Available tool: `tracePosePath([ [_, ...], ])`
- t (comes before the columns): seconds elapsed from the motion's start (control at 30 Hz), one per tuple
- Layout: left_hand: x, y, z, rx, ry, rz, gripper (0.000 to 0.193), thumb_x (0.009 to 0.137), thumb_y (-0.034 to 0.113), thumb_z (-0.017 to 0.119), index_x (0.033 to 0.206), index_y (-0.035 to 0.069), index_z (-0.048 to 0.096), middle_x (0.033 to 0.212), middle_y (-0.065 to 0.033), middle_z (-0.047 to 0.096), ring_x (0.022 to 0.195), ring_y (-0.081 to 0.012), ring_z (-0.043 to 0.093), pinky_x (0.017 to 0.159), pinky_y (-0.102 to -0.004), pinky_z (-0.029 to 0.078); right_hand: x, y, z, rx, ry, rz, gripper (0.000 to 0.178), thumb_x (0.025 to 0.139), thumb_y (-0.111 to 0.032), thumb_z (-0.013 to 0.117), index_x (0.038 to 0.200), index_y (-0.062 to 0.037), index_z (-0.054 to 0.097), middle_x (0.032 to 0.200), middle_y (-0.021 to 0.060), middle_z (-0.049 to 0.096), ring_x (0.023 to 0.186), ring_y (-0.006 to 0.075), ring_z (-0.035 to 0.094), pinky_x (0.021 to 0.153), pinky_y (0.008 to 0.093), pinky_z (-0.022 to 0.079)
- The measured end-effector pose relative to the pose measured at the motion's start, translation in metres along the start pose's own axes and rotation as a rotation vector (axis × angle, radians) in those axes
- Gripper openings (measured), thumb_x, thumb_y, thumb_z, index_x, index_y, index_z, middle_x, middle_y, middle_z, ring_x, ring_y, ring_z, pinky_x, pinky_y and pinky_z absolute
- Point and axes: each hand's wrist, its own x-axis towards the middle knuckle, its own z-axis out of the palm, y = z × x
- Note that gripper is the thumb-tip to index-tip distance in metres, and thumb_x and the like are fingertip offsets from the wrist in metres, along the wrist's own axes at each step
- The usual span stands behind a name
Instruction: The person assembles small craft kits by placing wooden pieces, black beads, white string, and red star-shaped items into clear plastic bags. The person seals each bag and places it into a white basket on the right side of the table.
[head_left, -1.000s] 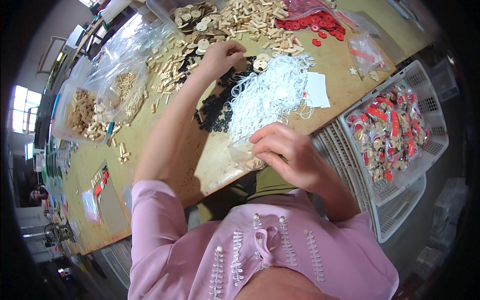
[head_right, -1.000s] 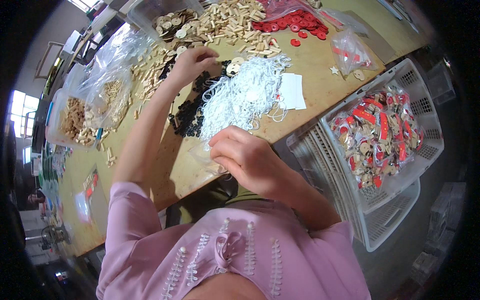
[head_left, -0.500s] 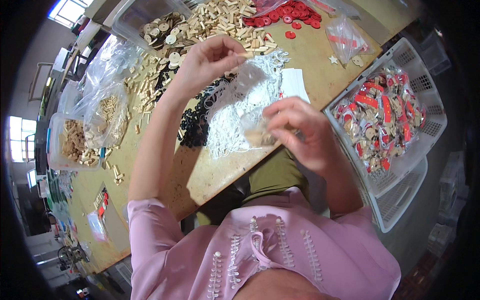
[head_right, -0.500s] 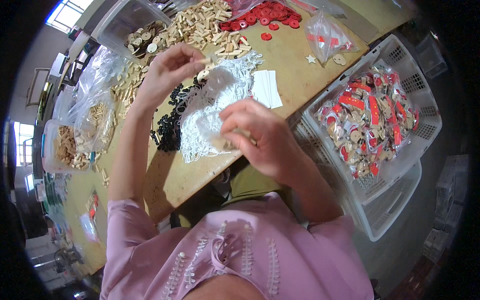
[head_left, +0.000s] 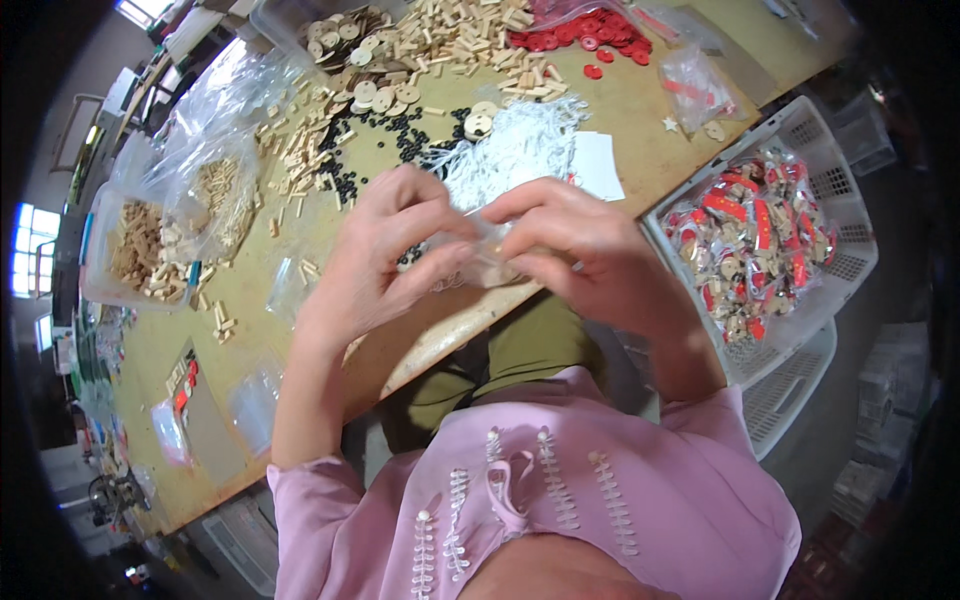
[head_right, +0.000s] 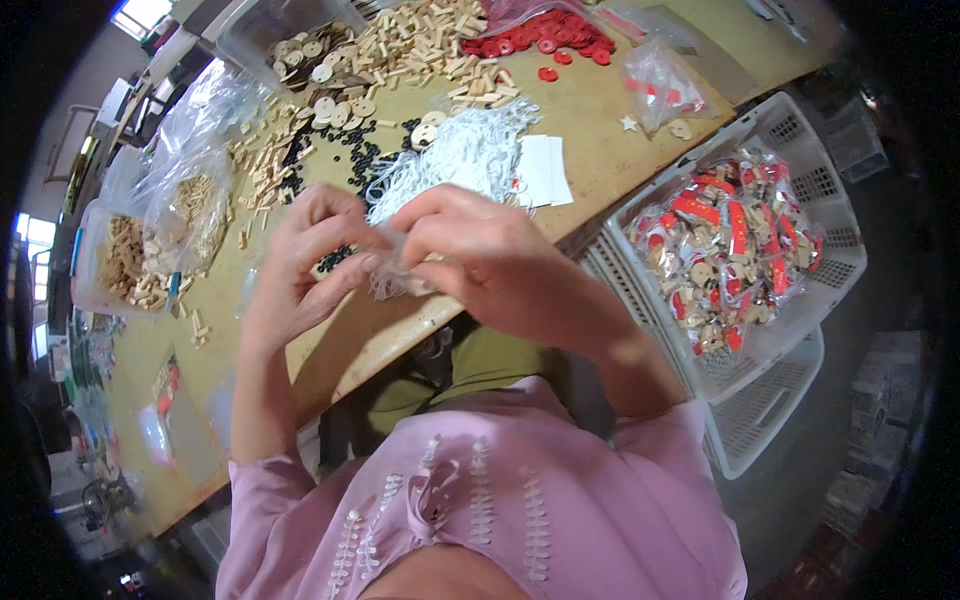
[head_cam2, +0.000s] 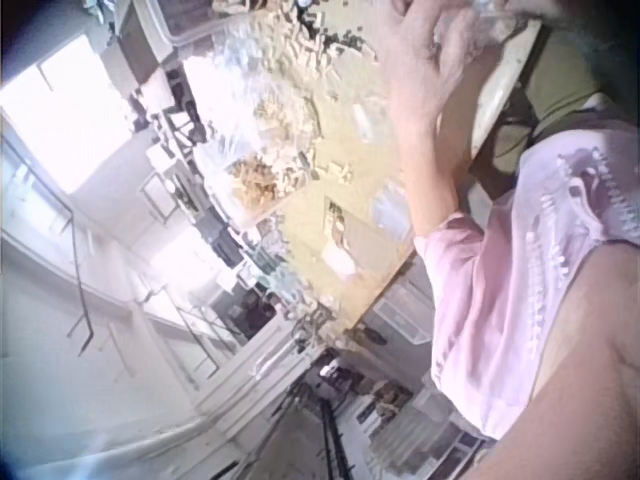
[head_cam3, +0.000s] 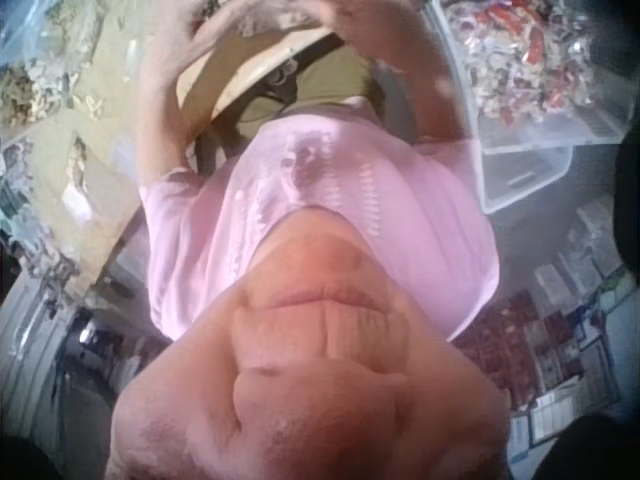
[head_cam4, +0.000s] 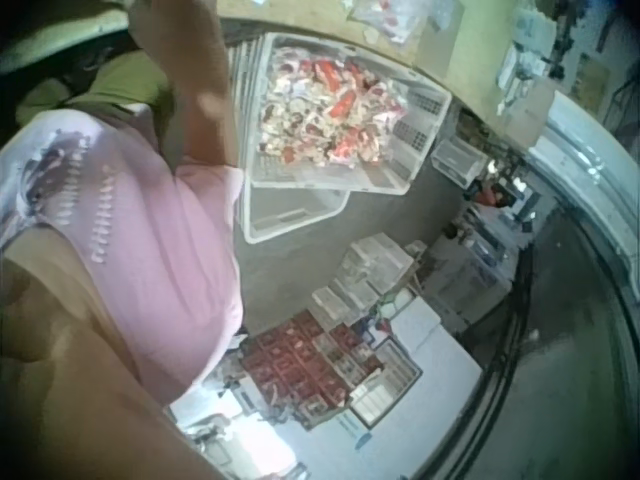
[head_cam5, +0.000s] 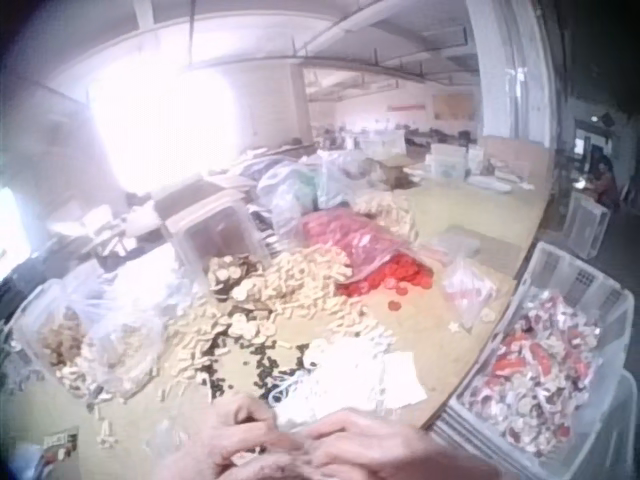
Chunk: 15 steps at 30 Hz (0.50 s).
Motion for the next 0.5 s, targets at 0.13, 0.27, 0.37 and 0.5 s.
tracePosePath([
  [0.13, -0.023, -0.002, -0.009, -0.031, 0.085, -0.062, 0.012, 0.089, 0.012, 0.073, 0.088, 0.002, 0.067, 0.089, -0.0102, 0.060, 0.081, -0.0232, 0.059, 0.071, -0.0324, 0.047, 0.018, 0.019, 0.007, 0.078, -0.046, -0.031, 0.014, 0.086, 0.002, 0.069, 0.100, -0.0016, 0.070, 0.112, 0.0106, 0.069, 0.100, 0.0225, 0.067, 0.083, 0.0323, 0.054],
  [0.27, -0.044, -0.009, -0.013, -0.139, 0.307, -0.136, 0.011, 0.090, 0.009, 0.073, 0.086, 0.000, 0.066, 0.081, -0.0080, 0.063, 0.069, -0.0185, 0.059, 0.063, -0.0284, 0.045, 0.052, 0.095, -0.023, 0.056, 0.117, 0.357, 0.022, 0.091, -0.010, 0.067, 0.112, -0.0032, 0.071, 0.112, 0.0094, 0.070, 0.099, 0.0181, 0.066, 0.086, 0.0323, 0.053],
  [0.37, -0.055, -0.021, -0.005, -0.274, 0.454, -0.218, 0.012, 0.090, 0.007, 0.073, 0.084, 0.001, 0.065, 0.077, -0.0067, 0.064, 0.065, -0.0172, 0.058, 0.062, -0.0278, 0.044, 0.067, 0.191, -0.074, -0.735, 0.317, 0.434, 0.030, 0.090, -0.018, 0.070, 0.118, -0.0063, 0.071, 0.112, 0.0145, 0.069, 0.099, 0.0262, 0.068, 0.087, 0.0356, 0.053],
  [0.5, -0.067, -0.032, -0.002, -0.231, 0.469, -0.219, 0.011, 0.088, 0.005, 0.073, 0.082, 0.001, 0.065, 0.074, -0.0064, 0.065, 0.064, -0.0174, 0.058, 0.061, -0.0283, 0.044, 0.060, 0.247, -0.116, -0.962, 0.299, 0.612, 0.030, 0.084, -0.027, 0.074, 0.106, -0.0070, 0.074, 0.107, 0.0193, 0.070, 0.107, 0.0355, 0.065, 0.093, 0.0454, 0.052],
])
